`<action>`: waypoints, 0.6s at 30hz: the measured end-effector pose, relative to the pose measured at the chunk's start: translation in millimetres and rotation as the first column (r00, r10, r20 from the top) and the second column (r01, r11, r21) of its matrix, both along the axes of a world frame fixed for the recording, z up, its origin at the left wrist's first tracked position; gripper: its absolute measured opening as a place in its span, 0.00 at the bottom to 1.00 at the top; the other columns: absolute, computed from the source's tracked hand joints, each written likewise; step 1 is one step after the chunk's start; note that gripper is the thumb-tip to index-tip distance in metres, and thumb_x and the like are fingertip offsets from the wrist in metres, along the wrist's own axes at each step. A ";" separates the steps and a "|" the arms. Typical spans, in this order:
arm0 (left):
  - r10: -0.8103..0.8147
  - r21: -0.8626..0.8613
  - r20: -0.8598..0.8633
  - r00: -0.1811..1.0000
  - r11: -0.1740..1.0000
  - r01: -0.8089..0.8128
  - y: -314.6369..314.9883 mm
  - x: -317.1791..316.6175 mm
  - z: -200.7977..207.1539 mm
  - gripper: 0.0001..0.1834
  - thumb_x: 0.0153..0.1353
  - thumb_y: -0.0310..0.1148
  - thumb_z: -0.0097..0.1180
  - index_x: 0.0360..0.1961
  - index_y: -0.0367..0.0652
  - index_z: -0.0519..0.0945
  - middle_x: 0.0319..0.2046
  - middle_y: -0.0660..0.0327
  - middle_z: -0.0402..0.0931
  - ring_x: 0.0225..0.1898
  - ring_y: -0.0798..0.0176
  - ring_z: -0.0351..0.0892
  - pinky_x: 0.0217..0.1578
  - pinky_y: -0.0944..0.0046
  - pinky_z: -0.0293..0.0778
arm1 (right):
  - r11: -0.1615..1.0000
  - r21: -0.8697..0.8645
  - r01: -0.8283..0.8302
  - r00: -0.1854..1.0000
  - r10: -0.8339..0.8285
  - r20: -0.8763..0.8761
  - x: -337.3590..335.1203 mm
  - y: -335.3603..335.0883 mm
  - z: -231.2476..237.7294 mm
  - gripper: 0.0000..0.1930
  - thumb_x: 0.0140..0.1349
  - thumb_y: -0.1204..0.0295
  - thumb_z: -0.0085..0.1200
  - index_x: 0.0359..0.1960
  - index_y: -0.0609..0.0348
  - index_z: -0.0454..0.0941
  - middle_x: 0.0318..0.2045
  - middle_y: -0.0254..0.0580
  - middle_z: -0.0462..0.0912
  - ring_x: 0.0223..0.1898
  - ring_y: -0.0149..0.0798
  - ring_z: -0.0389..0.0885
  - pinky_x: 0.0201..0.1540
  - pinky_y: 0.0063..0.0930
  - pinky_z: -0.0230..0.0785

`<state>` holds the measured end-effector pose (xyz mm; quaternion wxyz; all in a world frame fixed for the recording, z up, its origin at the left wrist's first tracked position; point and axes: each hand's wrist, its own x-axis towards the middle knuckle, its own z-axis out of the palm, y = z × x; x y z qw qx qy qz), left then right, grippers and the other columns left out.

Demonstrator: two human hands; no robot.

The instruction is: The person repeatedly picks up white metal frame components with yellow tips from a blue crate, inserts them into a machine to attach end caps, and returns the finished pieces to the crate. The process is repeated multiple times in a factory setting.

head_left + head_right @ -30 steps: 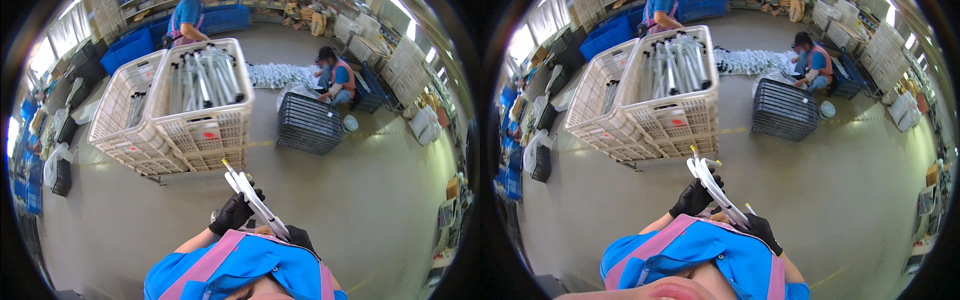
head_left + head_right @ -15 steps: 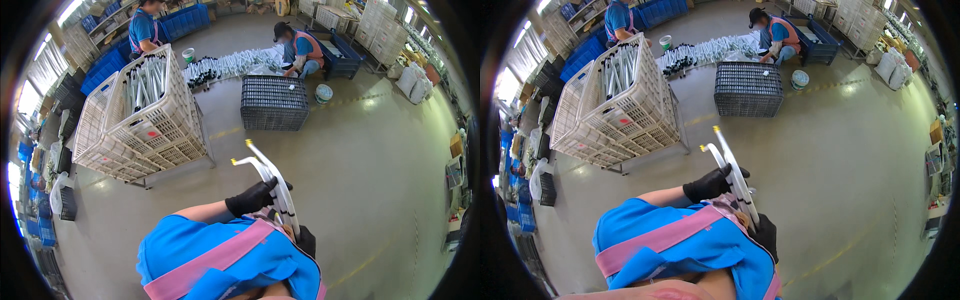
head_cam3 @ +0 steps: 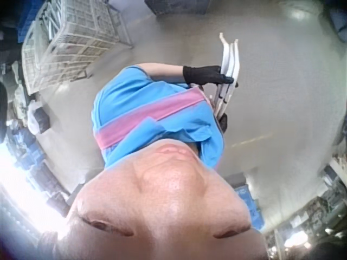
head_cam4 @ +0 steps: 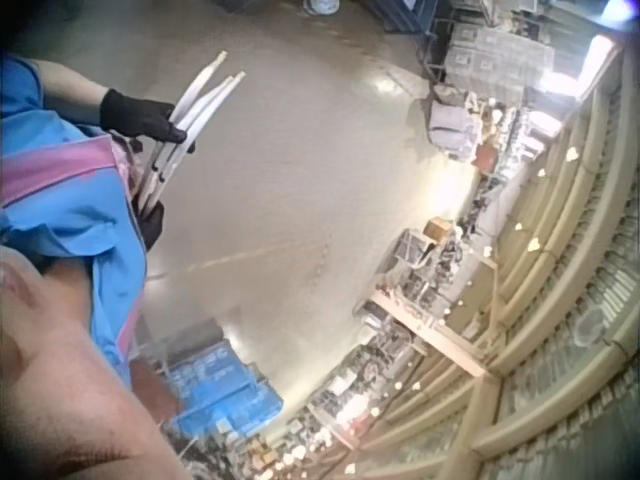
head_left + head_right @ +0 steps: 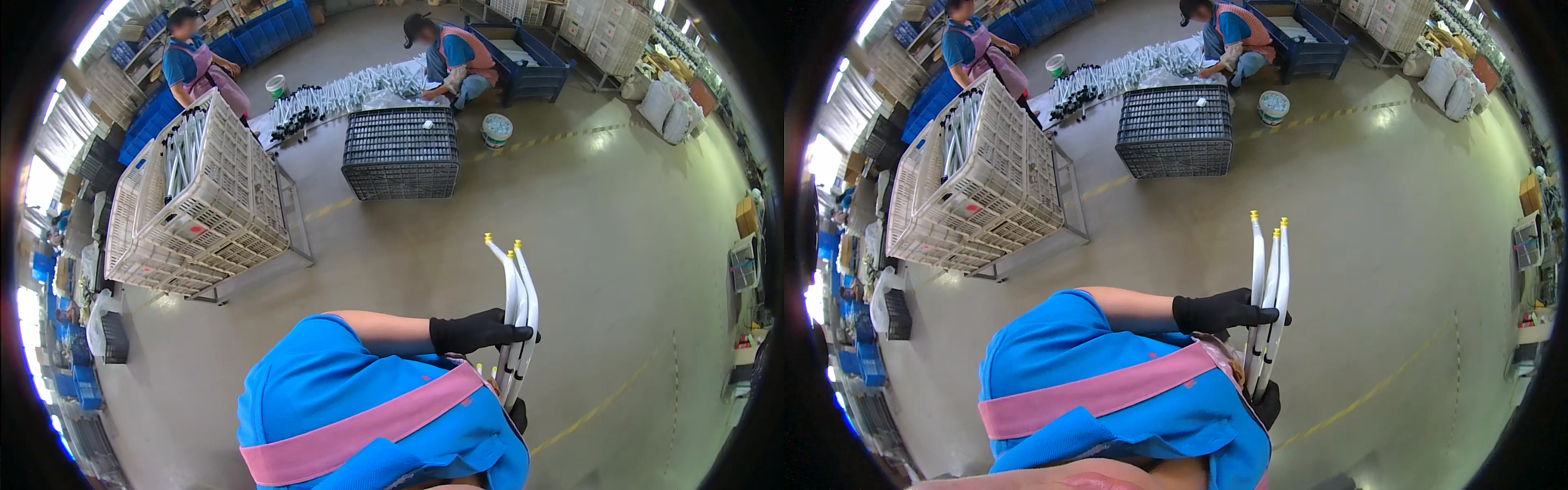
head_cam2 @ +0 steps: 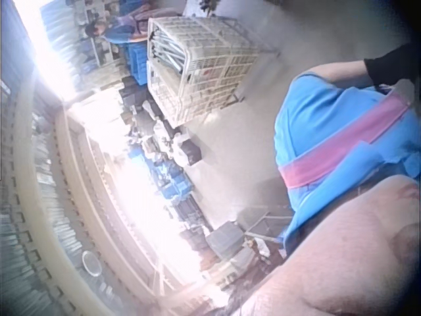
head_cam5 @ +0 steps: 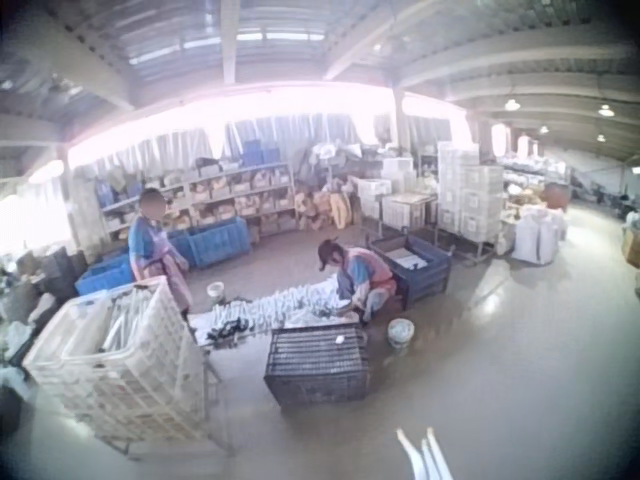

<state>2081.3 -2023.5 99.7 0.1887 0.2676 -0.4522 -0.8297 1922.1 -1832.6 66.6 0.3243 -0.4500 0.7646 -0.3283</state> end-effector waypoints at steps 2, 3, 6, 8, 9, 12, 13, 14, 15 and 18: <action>0.035 -0.003 -0.001 0.999 0.999 -0.035 -1.7 -26.1 0.8 0.24 0.64 0.48 0.53 0.52 0.40 0.74 0.46 0.60 0.75 0.49 0.65 0.72 0.52 0.63 0.67 | 1.000 0.009 0.009 1.000 -0.009 0.006 -29.5 -5.4 -3.7 0.18 0.47 0.66 0.67 0.35 0.61 0.74 0.25 0.46 0.79 0.26 0.39 0.78 0.31 0.31 0.69; 0.065 0.016 -0.002 0.998 0.998 -0.065 -1.4 -41.3 1.6 0.24 0.64 0.47 0.53 0.52 0.39 0.74 0.45 0.60 0.75 0.49 0.65 0.72 0.52 0.63 0.67 | 1.000 0.016 -0.024 1.000 0.025 -0.019 -48.3 -11.6 -3.5 0.16 0.48 0.65 0.66 0.34 0.60 0.75 0.25 0.46 0.79 0.25 0.38 0.77 0.31 0.31 0.70; 0.154 0.006 -0.020 0.988 0.988 -0.154 11.5 -87.0 1.5 0.24 0.64 0.46 0.53 0.52 0.38 0.73 0.45 0.59 0.75 0.49 0.65 0.72 0.52 0.64 0.67 | 0.997 0.007 -0.077 0.993 0.076 0.095 -108.3 -16.7 8.9 0.15 0.50 0.67 0.66 0.32 0.61 0.75 0.24 0.46 0.79 0.25 0.36 0.76 0.32 0.31 0.70; 0.216 -0.088 -0.066 0.974 0.971 -0.221 24.1 -116.0 4.3 0.23 0.64 0.46 0.53 0.52 0.38 0.73 0.45 0.59 0.75 0.49 0.65 0.72 0.52 0.63 0.68 | 0.994 0.046 -0.103 0.991 0.099 0.096 -141.7 -17.9 18.9 0.14 0.50 0.68 0.66 0.31 0.62 0.75 0.24 0.45 0.79 0.26 0.34 0.76 0.32 0.31 0.70; 0.285 -0.163 -0.097 0.953 0.941 -0.298 31.6 -134.4 6.6 0.24 0.64 0.51 0.51 0.49 0.42 0.75 0.42 0.62 0.76 0.45 0.68 0.73 0.46 0.65 0.69 | 0.992 0.063 -0.111 0.991 0.106 0.078 -156.7 -16.4 24.4 0.14 0.50 0.68 0.66 0.31 0.63 0.75 0.24 0.45 0.79 0.26 0.34 0.76 0.32 0.31 0.70; 0.257 0.030 -0.056 0.965 0.966 -0.256 43.3 -167.7 11.8 0.22 0.66 0.46 0.49 0.53 0.41 0.73 0.46 0.59 0.75 0.50 0.63 0.72 0.53 0.60 0.68 | 0.986 0.058 -0.158 0.981 0.150 0.124 -201.3 -10.8 37.8 0.14 0.51 0.69 0.66 0.30 0.64 0.75 0.24 0.44 0.79 0.26 0.33 0.76 0.32 0.31 0.70; 0.244 0.019 -0.038 0.969 0.970 -0.244 45.5 -176.5 12.5 0.25 0.68 0.50 0.44 0.55 0.41 0.71 0.48 0.58 0.74 0.53 0.62 0.71 0.54 0.58 0.67 | 0.982 0.048 -0.182 0.974 0.173 0.143 -214.1 -11.2 38.9 0.14 0.51 0.68 0.66 0.30 0.64 0.75 0.24 0.44 0.80 0.26 0.32 0.76 0.32 0.31 0.70; 0.264 0.043 -0.036 0.964 0.964 -0.263 47.4 -184.9 13.0 0.26 0.68 0.51 0.42 0.56 0.41 0.70 0.49 0.57 0.73 0.53 0.61 0.71 0.54 0.58 0.67 | 0.978 0.044 -0.202 0.970 0.194 0.144 -225.8 -11.9 39.2 0.14 0.51 0.68 0.66 0.30 0.64 0.75 0.24 0.44 0.80 0.26 0.32 0.76 0.32 0.31 0.70; 0.279 0.068 -0.035 0.960 0.959 -0.276 49.1 -193.8 13.1 0.28 0.68 0.53 0.40 0.57 0.42 0.70 0.50 0.57 0.73 0.54 0.60 0.71 0.54 0.57 0.67 | 0.976 0.049 -0.213 0.971 0.206 0.121 -236.9 -12.4 39.3 0.14 0.51 0.68 0.66 0.30 0.64 0.75 0.24 0.43 0.80 0.26 0.32 0.76 0.32 0.31 0.70; 0.291 0.073 0.042 0.956 0.953 -0.294 51.4 -221.4 10.8 0.33 0.68 0.57 0.35 0.59 0.39 0.67 0.52 0.55 0.71 0.55 0.58 0.70 0.55 0.57 0.67 | 0.981 0.067 -0.180 0.969 0.166 0.181 -265.3 -15.1 36.9 0.14 0.51 0.68 0.66 0.31 0.65 0.76 0.24 0.43 0.80 0.26 0.32 0.76 0.32 0.32 0.70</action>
